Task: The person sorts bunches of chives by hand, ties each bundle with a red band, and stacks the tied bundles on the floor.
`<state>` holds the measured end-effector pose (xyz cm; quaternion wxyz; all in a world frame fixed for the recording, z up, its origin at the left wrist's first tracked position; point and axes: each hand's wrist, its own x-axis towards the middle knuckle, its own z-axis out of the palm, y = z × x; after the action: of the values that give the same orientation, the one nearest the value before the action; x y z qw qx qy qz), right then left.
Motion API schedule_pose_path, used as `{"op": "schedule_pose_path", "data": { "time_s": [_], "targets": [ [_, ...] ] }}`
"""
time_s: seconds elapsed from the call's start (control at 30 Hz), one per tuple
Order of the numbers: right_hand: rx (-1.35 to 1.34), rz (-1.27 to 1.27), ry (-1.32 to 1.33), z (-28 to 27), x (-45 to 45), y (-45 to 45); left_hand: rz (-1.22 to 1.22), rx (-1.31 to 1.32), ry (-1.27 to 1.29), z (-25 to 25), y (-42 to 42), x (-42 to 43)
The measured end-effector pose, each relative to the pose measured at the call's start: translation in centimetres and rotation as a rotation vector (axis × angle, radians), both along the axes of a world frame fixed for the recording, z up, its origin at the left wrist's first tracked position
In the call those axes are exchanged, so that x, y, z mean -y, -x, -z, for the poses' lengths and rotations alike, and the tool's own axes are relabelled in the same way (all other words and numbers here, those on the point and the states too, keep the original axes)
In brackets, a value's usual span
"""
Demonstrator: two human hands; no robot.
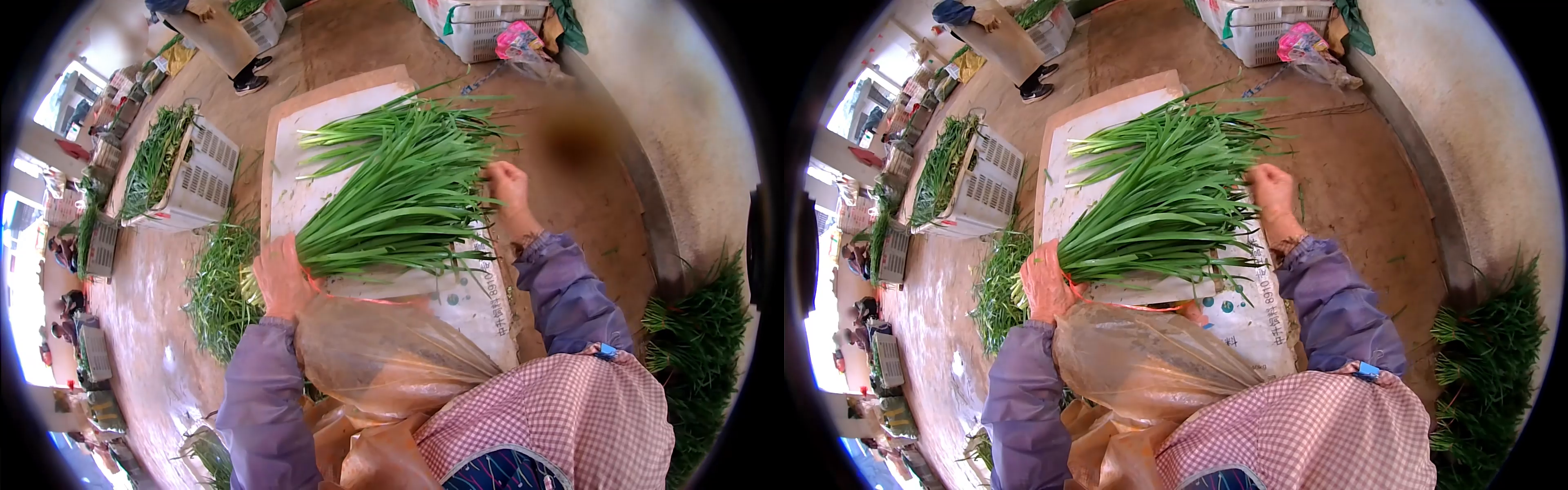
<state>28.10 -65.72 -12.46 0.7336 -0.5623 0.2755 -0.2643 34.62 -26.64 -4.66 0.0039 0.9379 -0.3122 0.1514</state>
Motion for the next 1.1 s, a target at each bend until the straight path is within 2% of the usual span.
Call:
{"op": "schedule_pose_path", "data": {
  "time_s": [0.03, 0.07, 0.13, 0.23, 0.37, 0.43, 0.47, 0.5, 0.53, 0.57, 0.6, 0.63, 0.67, 0.7, 0.73, 0.8, 0.87, 0.93, 1.0, 1.07, 1.1],
  "targets": [
    [-0.048, 0.070, -0.113, 0.5, 1.3, 0.3, -0.002, -0.001, 0.002, 0.0, 0.0, 0.0],
    [-0.048, 0.068, -0.113, 0.8, 2.8, 1.5, -0.004, -0.001, 0.002, 0.0, 0.0, 0.0],
    [0.064, -0.027, -0.386, 0.5, 4.9, 3.3, -0.004, -0.020, 0.015, -0.1, 0.0, 0.0],
    [0.204, 0.084, -0.426, -2.8, 4.5, 4.7, 0.044, 0.036, -0.005, -0.6, 0.2, 0.2],
    [0.349, 0.013, -0.469, -5.5, 4.2, 5.0, -0.025, -0.058, -0.016, -1.3, 0.2, 0.3],
    [0.425, 0.143, -0.393, -8.5, 0.7, 4.3, 0.040, -0.105, -0.093, -2.4, 0.1, 0.3],
    [0.515, 0.015, -0.292, -11.3, -2.3, 4.3, 0.039, -0.103, -0.090, -3.4, 0.0, 0.7],
    [0.511, -0.125, 0.227, -13.4, -6.0, 4.3, -0.015, -0.239, -0.174, -4.7, -0.2, 1.5],
    [0.596, -0.274, 0.582, -14.6, -9.0, 4.6, -0.067, -0.376, -0.261, -5.8, -0.5, 2.1],
    [0.767, -0.534, 0.783, -15.2, -12.1, 5.0, -0.050, -0.354, -0.312, -6.4, -0.6, 2.6],
    [0.895, -0.783, 0.825, -15.0, -15.1, 5.5, -0.045, -0.347, -0.319, -5.7, -0.9, 2.2],
    [0.949, -0.922, 0.819, -14.4, -16.8, 5.6, 0.006, -0.354, -0.167, -4.3, -1.6, 1.4],
    [0.907, -0.927, 0.822, -14.0, -16.8, 5.3, 0.051, -0.362, -0.011, -3.9, -1.9, 1.0],
    [0.743, -0.829, 0.873, -13.5, -15.6, 5.1, 0.236, -0.230, 0.085, -3.2, -1.9, 0.5],
    [0.574, -0.729, 0.918, -13.3, -14.4, 5.0, 0.228, -0.231, 0.087, -3.4, -1.6, 0.6],
    [0.409, -0.577, 0.621, -13.8, -12.2, 5.3, 0.120, -0.277, -0.068, -3.9, -0.9, 1.1],
    [0.393, -0.561, 0.636, -13.7, -11.2, 5.7, 0.105, -0.223, -0.059, -3.0, -0.9, 0.3],
    [0.535, -0.498, 0.874, -13.5, -11.1, 6.5, 0.084, 0.172, -0.137, -1.8, -1.6, -0.9],
    [0.602, -0.495, 0.876, -12.7, -13.2, 6.2, 0.050, 0.146, -0.093, -1.5, -1.2, -1.4],
    [0.619, -0.579, 1.124, -12.5, -15.2, 5.2, 0.035, 0.102, -0.096, -1.1, -0.7, -2.3],
    [0.619, -0.578, 1.120, -12.3, -16.1, 4.4, 0.056, 0.166, -0.107, 0.6, -1.1, -3.4]
  ]
}}
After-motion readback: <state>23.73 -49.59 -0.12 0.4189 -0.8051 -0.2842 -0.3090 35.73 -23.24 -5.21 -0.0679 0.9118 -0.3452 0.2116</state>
